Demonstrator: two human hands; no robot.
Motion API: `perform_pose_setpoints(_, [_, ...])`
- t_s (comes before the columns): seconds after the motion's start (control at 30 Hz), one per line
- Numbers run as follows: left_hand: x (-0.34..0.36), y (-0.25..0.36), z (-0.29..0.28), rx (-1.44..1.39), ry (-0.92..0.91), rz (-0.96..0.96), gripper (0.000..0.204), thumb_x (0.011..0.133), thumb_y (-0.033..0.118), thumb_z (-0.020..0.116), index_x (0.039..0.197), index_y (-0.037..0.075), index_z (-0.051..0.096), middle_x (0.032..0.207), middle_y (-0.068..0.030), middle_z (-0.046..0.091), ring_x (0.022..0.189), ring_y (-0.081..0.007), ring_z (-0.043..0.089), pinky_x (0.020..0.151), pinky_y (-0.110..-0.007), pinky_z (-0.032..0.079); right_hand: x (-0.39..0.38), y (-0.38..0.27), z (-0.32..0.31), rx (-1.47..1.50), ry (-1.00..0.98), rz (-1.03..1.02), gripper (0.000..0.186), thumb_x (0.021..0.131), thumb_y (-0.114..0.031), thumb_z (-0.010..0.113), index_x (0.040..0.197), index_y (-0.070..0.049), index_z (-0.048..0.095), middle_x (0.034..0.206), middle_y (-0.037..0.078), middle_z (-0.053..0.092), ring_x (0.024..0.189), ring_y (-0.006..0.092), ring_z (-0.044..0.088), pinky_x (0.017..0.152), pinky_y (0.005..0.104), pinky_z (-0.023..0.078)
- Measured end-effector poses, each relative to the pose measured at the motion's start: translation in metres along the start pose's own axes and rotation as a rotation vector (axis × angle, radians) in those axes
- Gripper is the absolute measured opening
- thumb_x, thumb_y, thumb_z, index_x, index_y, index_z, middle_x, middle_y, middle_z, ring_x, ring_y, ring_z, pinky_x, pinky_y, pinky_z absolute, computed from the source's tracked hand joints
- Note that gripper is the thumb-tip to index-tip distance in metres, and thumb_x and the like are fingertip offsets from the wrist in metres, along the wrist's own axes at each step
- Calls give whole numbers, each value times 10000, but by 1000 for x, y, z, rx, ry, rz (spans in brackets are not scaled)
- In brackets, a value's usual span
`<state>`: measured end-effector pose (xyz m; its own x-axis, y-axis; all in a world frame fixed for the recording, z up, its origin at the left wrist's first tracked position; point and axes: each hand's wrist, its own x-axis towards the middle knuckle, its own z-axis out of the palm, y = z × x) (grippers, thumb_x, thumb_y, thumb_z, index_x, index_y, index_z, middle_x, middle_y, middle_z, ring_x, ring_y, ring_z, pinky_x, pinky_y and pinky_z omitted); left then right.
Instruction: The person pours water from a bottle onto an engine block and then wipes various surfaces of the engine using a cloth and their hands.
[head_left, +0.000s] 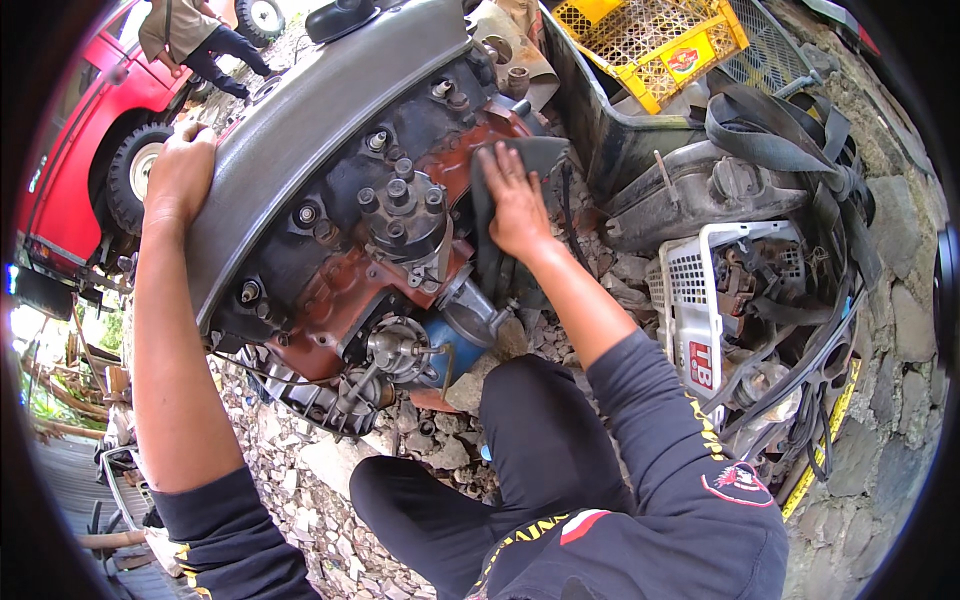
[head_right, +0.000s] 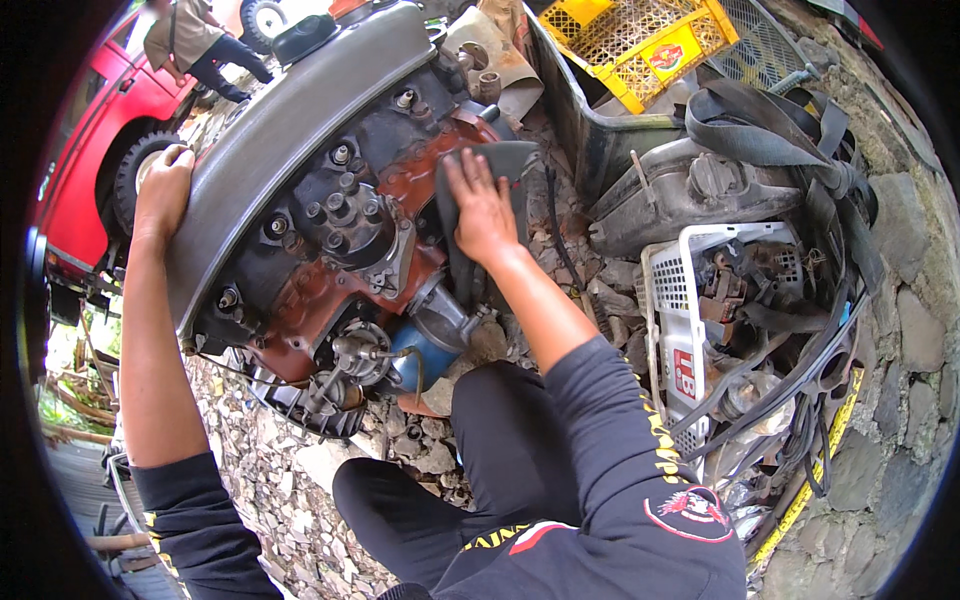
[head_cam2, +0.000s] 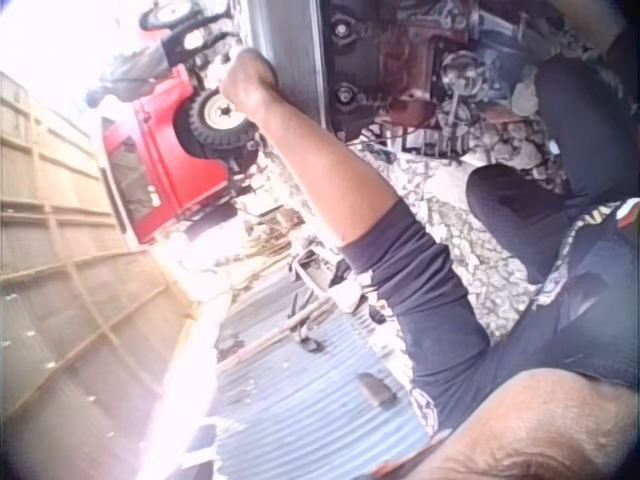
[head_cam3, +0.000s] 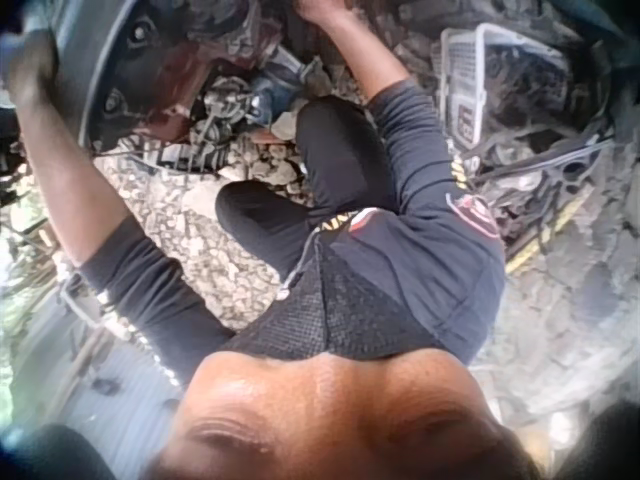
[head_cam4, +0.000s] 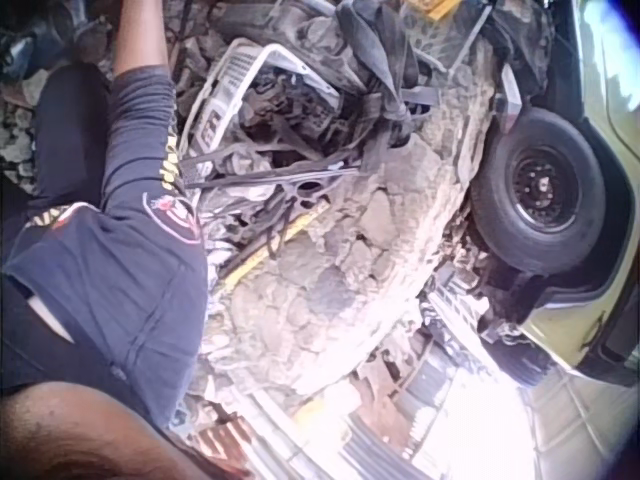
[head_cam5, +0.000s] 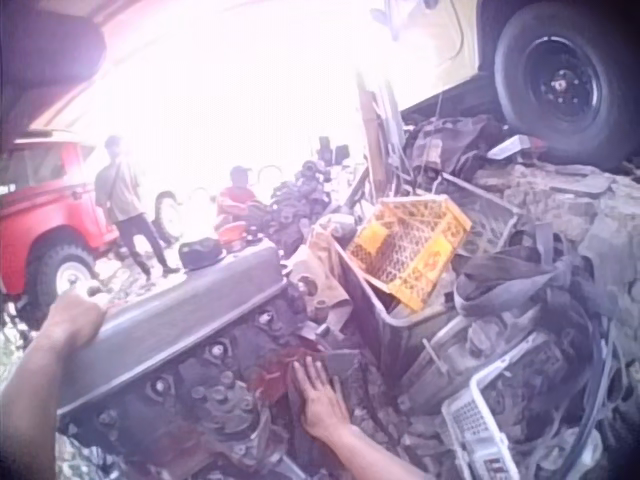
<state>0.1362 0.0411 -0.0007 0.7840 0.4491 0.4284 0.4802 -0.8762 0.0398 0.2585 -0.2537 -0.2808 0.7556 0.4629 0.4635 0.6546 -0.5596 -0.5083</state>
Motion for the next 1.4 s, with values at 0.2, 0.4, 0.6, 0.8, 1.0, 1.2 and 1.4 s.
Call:
perform_pose_setpoints(0.2, [1,0,1,15,-23,-4,440,866,319,414,1154,44,601,1155,-262,595,1098,-376,566,951,-395,404,-27,-13,35,343,64,-44,882,662,95,500,1467,41,143,1510,320,96,1406,458,117,1149,465,173])
perform_pose_setpoints(0.4, [-1,6,-1,-30,-2,-43,453,880,322,452,1168,2,594,1210,-226,577,1160,-338,530,991,-360,371,-27,-27,36,542,66,110,913,685,94,440,1496,-21,36,1538,265,70,1435,373,89,1157,416,148])
perform_pose_setpoints(0.6, [1,-6,0,27,-28,-13,451,885,326,449,1153,-3,603,1220,-228,569,1176,-333,511,1016,-367,353,-42,-31,32,800,-190,317,861,709,88,383,1466,53,-26,1532,288,14,1431,387,41,1166,351,115])
perform_pose_setpoints(0.8, [2,4,4,-16,0,-5,439,885,314,455,1142,-8,605,1202,-234,575,1179,-337,503,1015,-363,351,-25,-34,42,804,89,318,831,705,88,392,1458,82,39,1521,310,21,1435,363,47,1165,344,125])
perform_pose_setpoints(1.0, [4,-2,4,-116,-23,11,431,873,303,454,1133,-6,606,1152,-244,599,1104,-355,555,967,-365,387,-52,-27,41,633,-146,348,843,706,94,413,1480,19,86,1507,283,172,1392,382,214,1119,364,261])
perform_pose_setpoints(1.2, [4,-5,0,4,-15,-5,426,868,311,437,1138,29,607,1144,-240,608,1086,-351,571,946,-373,403,-49,-43,18,773,-328,402,785,712,105,410,1464,30,195,1497,259,247,1392,314,273,1119,337,261])
perform_pose_setpoints(1.4, [1,3,2,-40,-26,-19,415,882,312,447,1117,10,608,1115,-220,623,1077,-307,580,942,-343,396,-56,-40,26,929,-8,250,753,719,119,372,1456,9,262,1463,245,341,1396,280,284,1119,288,236])
